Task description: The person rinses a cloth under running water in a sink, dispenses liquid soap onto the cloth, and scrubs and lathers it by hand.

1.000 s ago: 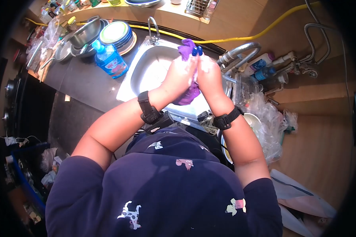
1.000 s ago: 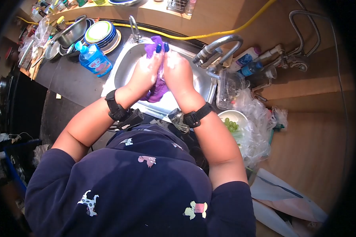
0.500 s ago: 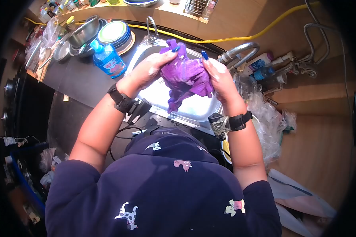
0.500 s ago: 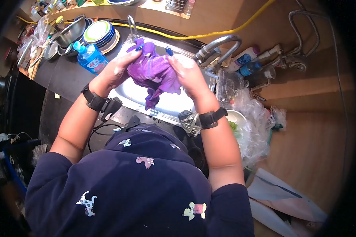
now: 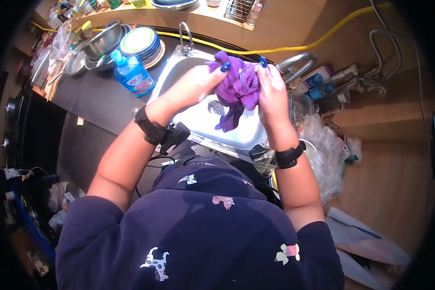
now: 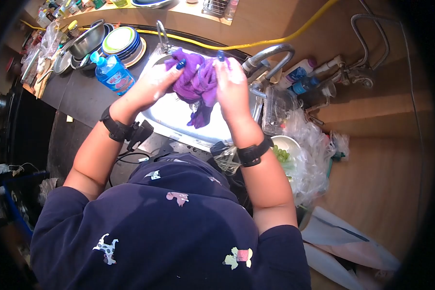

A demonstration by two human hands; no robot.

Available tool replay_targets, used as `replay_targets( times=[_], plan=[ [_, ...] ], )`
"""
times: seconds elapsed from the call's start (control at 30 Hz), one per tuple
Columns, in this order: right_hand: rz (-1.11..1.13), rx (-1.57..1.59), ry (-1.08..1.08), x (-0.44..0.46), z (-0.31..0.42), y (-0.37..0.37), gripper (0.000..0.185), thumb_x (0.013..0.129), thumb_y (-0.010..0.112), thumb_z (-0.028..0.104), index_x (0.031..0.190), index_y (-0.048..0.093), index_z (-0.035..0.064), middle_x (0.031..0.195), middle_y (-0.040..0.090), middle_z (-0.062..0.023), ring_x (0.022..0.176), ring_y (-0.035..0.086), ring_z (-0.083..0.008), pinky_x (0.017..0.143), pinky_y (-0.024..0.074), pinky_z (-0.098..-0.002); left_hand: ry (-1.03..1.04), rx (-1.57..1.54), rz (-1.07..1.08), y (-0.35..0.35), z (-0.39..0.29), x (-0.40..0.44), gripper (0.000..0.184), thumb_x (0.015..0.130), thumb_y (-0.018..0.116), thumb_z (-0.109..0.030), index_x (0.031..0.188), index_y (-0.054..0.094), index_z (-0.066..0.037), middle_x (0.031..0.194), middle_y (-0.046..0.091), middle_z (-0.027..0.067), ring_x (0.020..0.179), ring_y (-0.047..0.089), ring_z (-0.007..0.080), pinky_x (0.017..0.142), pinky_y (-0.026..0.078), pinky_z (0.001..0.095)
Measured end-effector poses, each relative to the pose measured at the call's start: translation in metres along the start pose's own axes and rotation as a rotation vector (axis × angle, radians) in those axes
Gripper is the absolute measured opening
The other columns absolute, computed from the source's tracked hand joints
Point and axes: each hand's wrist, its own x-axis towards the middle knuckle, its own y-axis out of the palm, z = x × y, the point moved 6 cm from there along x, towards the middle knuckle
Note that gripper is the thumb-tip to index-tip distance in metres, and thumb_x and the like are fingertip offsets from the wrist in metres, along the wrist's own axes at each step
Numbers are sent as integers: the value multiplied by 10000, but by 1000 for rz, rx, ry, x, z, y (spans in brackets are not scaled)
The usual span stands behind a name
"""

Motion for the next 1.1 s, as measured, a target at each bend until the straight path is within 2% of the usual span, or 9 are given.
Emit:
replay_targets(
  times=[0.03, 0.17, 0.33, 0.57, 0.63, 0.83, 0.93, 1.0, 1.1],
  plan=[
    [41, -423, -79, -7, 24, 10, 220, 931, 444, 198, 935, 520, -9, 836, 578, -56, 772, 547, -146, 725, 446, -291, 61, -53, -28, 6, 6, 4, 413, 941, 414, -350, 1188, 476, -25, 1011, 563, 52, 880, 518, 100, 763, 426, 254],
    [86, -312, -168, -30, 28, 49, 336, 888, 495, 93, 1189, 456, -51, 996, 582, -167, 892, 558, -189, 809, 430, -289, 169, -615, -178, 17, 0, 14, 485, 948, 394, -337, 1345, 323, -67, 1239, 479, 66, 1075, 501, 142, 926, 398, 299],
    [-92, -460, -295, -2, 29, 32, 83, 868, 455, 61, 860, 459, -21, 737, 565, -193, 693, 590, -338, 608, 448, -377, 136, -940, -92, 42, 12, 16, 441, 965, 337, -336, 1304, 387, -59, 1200, 522, 54, 1081, 508, 145, 933, 391, 296],
    [69, -568, -273, -29, 28, 57, 145, 841, 474, 105, 947, 451, 9, 781, 571, -249, 756, 569, -419, 635, 441, -456, 124, -522, -288, 26, 31, 14, 496, 973, 302, -334, 1378, 263, -50, 1193, 487, 60, 1069, 475, 140, 928, 372, 281],
    [46, -566, -214, -7, 3, 40, 138, 862, 435, 126, 911, 438, -3, 737, 564, -232, 721, 577, -404, 611, 440, -451, 177, -34, -330, 32, 16, 4, 492, 976, 279, -339, 1354, 303, -24, 1168, 501, 82, 1027, 495, 137, 920, 365, 266],
    [-46, -484, -406, -32, 30, 56, 224, 858, 454, 94, 1053, 459, -15, 781, 596, -204, 728, 605, -325, 659, 467, -375, 124, -551, -223, 29, 32, 19, 514, 979, 236, -350, 1404, 181, -65, 1053, 533, 94, 934, 522, 122, 855, 415, 274],
    [-29, -307, -234, -13, 4, 38, 185, 848, 463, 60, 1019, 465, -12, 796, 589, -195, 738, 600, -296, 662, 466, -361, 322, 19, -306, 33, 7, 11, 515, 979, 230, -344, 1411, 160, -71, 1098, 529, 101, 960, 530, 149, 855, 417, 282],
    [0, -617, -135, 0, 2, 27, 92, 872, 441, 54, 928, 479, -9, 819, 576, -164, 749, 579, -263, 680, 455, -336, 203, -18, -208, 39, 10, 10, 509, 980, 220, -338, 1408, 171, -66, 1167, 507, 110, 1028, 516, 168, 886, 399, 283],
    [84, -242, -32, -4, -1, 31, 164, 921, 429, 127, 989, 494, -7, 913, 576, -139, 868, 570, -201, 769, 436, -279, 150, -457, -190, 30, 19, 16, 514, 979, 223, -352, 1406, 184, -69, 1233, 470, 94, 1093, 490, 152, 940, 379, 289]
  ],
)
